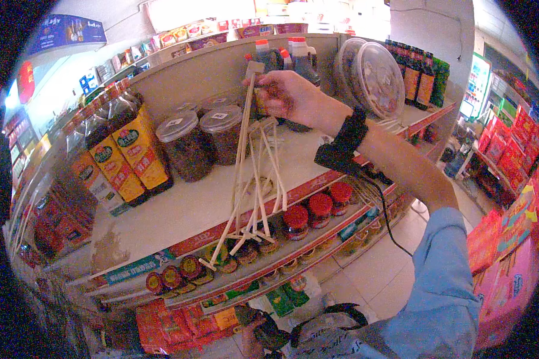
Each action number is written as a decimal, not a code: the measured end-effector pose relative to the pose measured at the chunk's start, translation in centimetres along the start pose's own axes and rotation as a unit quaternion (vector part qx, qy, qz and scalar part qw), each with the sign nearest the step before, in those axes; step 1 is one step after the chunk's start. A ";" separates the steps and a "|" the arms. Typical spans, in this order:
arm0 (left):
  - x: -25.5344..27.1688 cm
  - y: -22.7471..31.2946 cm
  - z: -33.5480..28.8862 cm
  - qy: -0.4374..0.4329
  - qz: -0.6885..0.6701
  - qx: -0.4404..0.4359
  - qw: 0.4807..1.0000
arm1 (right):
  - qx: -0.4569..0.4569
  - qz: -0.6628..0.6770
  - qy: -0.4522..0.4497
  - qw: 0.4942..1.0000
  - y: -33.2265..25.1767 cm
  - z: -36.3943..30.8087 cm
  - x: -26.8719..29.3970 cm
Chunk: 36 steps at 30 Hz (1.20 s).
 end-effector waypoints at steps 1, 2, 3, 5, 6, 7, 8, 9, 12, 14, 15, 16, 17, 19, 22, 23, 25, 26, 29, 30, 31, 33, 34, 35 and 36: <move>0.1 -0.1 0.0 0.000 0.001 0.001 1.000 | 0.027 -0.014 -0.008 0.999 -0.7 -0.2 -0.4; 0.0 -0.1 0.0 -0.001 0.001 0.000 1.000 | 0.029 -0.015 -0.009 0.999 -0.9 -0.2 -0.3; 0.0 -0.1 0.0 -0.001 0.001 -0.001 1.000 | 0.048 -0.050 -0.030 0.997 -1.3 -0.2 -0.5; 0.0 -0.2 -0.1 -0.002 0.000 -0.001 1.000 | 0.070 -0.085 -0.053 0.993 -1.9 -0.5 -1.3; 0.1 -0.2 -0.1 -0.002 0.001 -0.003 1.000 | 0.087 -0.132 -0.029 0.987 -2.3 -0.7 -1.4; 0.1 -0.2 -0.1 -0.001 0.002 -0.004 1.000 | 0.103 -0.179 -0.005 0.978 -2.7 -0.9 -1.5; 0.2 -0.2 -0.1 -0.001 0.002 -0.007 1.000 | 0.106 -0.179 -0.007 0.978 -2.7 -1.0 -1.6; 0.2 -0.2 -0.1 -0.001 0.003 -0.008 1.000 | 0.130 -0.197 -0.004 0.972 -3.1 -1.1 -1.8; 0.2 -0.2 -0.4 -0.001 0.005 -0.017 1.000 | 0.161 -0.215 -0.005 0.963 -3.8 -1.5 -3.0; 0.4 -0.3 -0.4 -0.001 0.003 -0.021 1.000 | 0.170 -0.215 -0.007 0.962 -4.2 -1.9 -4.1; 0.5 -0.4 -0.6 -0.001 0.005 -0.023 1.000 | 0.185 -0.244 -0.009 0.952 -4.6 -2.2 -4.8; 0.7 -0.5 -0.8 0.000 0.005 -0.025 1.000 | 0.200 -0.271 -0.012 0.941 -4.9 -2.5 -5.5; 0.7 -0.5 -0.9 0.000 0.007 -0.028 1.000 | 0.202 -0.271 -0.016 0.941 -5.1 -2.8 -6.2; 1.0 -0.7 -1.2 0.000 0.010 -0.032 0.999 | 0.216 -0.297 -0.019 0.930 -5.5 -3.6 -7.7; 1.6 -1.1 -1.6 0.000 0.013 -0.037 0.999 | 0.219 -0.311 -0.039 0.924 -5.6 -4.2 -9.5; 1.7 -1.2 -1.7 0.001 0.014 -0.040 0.999 | 0.220 -0.311 -0.043 0.924 -5.5 -4.4 -10.1; 2.4 -1.6 -2.3 0.004 0.018 -0.045 0.999 | 0.242 -0.322 -0.057 0.913 -5.5 -5.0 -11.3; 2.9 -1.9 -2.6 0.004 0.025 -0.052 0.998 | 0.238 -0.320 -0.060 0.915 -5.4 -5.3 -11.6; 3.7 -1.2 -2.5 -0.011 0.116 -0.160 0.980 | 0.254 -0.317 -0.072 0.911 -5.8 -5.7 -12.5; 4.0 -1.4 -2.8 -0.005 0.117 -0.163 0.980 | 0.270 -0.320 -0.060 0.906 -6.1 -5.9 -13.0; 3.7 -1.2 -3.0 -0.001 0.109 -0.156 0.982 | 0.290 -0.326 -0.044 0.899 -6.7 -6.3 -13.1; 3.9 -2.7 -3.2 0.013 0.005 -0.033 0.999 | 0.274 -0.339 -0.056 0.898 -6.7 -6.8 -13.5; 4.2 -2.9 -3.5 0.014 -0.001 -0.041 0.999 | 0.285 -0.324 -0.065 0.900 -6.9 -6.8 -13.8; 4.6 -3.1 -3.8 0.015 -0.008 -0.050 0.999 | 0.296 -0.308 -0.073 0.901 -6.9 -6.8 -14.1; 5.4 -3.9 -3.5 0.019 -0.009 -0.051 0.998 | 0.320 -0.290 -0.041 0.901 -7.3 -6.7 -13.9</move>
Point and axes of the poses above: each hand's wrist, its own z-axis towards the middle knuckle, its own x-axis out of the back of the hand, y = z × x, the point moved 8 cm from there along z, towards the middle knuckle
